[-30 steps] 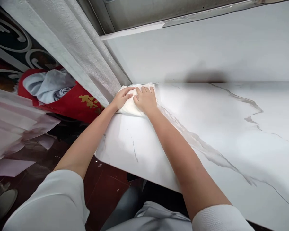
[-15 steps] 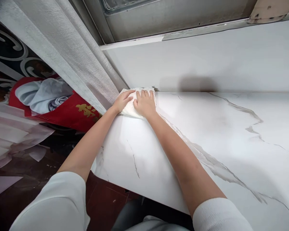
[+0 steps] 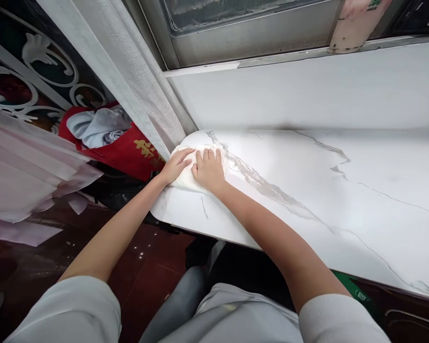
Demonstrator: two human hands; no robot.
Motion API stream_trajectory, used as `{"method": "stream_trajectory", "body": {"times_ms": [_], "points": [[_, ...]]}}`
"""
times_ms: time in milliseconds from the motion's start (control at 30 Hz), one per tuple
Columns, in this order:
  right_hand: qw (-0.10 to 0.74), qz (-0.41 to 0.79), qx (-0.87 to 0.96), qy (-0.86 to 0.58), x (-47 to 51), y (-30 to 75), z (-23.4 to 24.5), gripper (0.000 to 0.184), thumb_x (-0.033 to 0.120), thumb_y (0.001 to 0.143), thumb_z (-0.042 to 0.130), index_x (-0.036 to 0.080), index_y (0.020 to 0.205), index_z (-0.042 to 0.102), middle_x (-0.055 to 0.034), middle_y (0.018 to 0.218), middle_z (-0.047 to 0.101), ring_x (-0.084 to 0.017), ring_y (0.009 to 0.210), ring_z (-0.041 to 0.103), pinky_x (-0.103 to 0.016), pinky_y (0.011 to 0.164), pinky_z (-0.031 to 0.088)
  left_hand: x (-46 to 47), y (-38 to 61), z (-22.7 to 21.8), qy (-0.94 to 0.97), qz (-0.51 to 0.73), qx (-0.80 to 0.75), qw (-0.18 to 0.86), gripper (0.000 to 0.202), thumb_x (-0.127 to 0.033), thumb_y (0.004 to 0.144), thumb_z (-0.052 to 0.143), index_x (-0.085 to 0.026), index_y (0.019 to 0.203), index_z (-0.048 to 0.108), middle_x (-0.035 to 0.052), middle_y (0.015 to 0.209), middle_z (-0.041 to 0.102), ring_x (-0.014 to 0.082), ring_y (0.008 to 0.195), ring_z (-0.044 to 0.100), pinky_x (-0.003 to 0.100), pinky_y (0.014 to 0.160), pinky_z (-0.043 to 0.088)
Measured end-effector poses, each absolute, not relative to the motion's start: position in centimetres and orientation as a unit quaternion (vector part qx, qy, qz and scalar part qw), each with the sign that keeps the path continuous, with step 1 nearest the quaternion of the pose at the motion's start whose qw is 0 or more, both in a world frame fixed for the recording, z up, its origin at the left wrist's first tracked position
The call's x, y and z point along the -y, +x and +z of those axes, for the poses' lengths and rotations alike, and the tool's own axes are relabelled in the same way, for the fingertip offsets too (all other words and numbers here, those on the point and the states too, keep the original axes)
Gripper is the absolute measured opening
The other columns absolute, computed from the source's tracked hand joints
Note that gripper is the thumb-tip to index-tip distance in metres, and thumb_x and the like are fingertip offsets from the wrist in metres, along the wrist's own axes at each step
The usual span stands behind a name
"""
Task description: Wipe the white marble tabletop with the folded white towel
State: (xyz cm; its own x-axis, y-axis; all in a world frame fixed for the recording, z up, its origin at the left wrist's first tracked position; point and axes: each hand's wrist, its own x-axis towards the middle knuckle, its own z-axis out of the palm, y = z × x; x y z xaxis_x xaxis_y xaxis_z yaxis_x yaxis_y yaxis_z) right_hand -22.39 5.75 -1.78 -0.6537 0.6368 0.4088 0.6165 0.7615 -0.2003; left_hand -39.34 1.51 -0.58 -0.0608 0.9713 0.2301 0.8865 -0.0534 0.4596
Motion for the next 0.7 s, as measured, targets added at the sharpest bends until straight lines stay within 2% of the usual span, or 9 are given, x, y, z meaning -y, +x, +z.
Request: {"method": "stream_trajectory", "body": {"times_ms": [200, 333, 700], "points": [[0.209, 0.036, 0.922, -0.324, 0.5, -19.9, -1.0, 0.056, 0.030, 0.101, 0.032, 0.002, 0.148, 0.044, -0.0260, 0.147, 0.048, -0.037, 0.138, 0.042, -0.057, 0.118, 0.021, 5.5, -36.9, -0.3, 0.671, 0.219, -0.705, 0.070, 0.048, -0.038, 0.095, 0.039, -0.023, 0.138, 0.052, 0.0063, 0.149, 0.054, 0.0203, 0.142, 0.043, 0.040, 0.123, 0.024], [0.193, 0.027, 0.928, -0.317, 3.4, -17.9, -0.8, 0.057, 0.031, 0.101, 0.032, 0.003, 0.149, 0.043, -0.0264, 0.149, 0.046, -0.038, 0.140, 0.041, -0.059, 0.117, 0.023, 8.3, -34.7, 0.0, 0.669, 0.196, -0.714, 0.071, 0.047, -0.037, 0.096, 0.037, -0.026, 0.140, 0.050, 0.0046, 0.150, 0.053, 0.0211, 0.143, 0.042, 0.042, 0.124, 0.021], [0.188, 0.021, 0.933, -0.307, 4.3, -13.1, -0.8, 0.057, 0.033, 0.102, 0.028, 0.005, 0.149, 0.043, -0.0244, 0.150, 0.046, -0.036, 0.140, 0.040, -0.057, 0.117, 0.023, 9.4, -29.7, 0.5, 0.670, 0.162, -0.720, 0.076, 0.048, -0.033, 0.098, 0.033, -0.022, 0.143, 0.045, 0.0064, 0.153, 0.049, 0.0195, 0.145, 0.038, 0.044, 0.125, 0.018]]}}
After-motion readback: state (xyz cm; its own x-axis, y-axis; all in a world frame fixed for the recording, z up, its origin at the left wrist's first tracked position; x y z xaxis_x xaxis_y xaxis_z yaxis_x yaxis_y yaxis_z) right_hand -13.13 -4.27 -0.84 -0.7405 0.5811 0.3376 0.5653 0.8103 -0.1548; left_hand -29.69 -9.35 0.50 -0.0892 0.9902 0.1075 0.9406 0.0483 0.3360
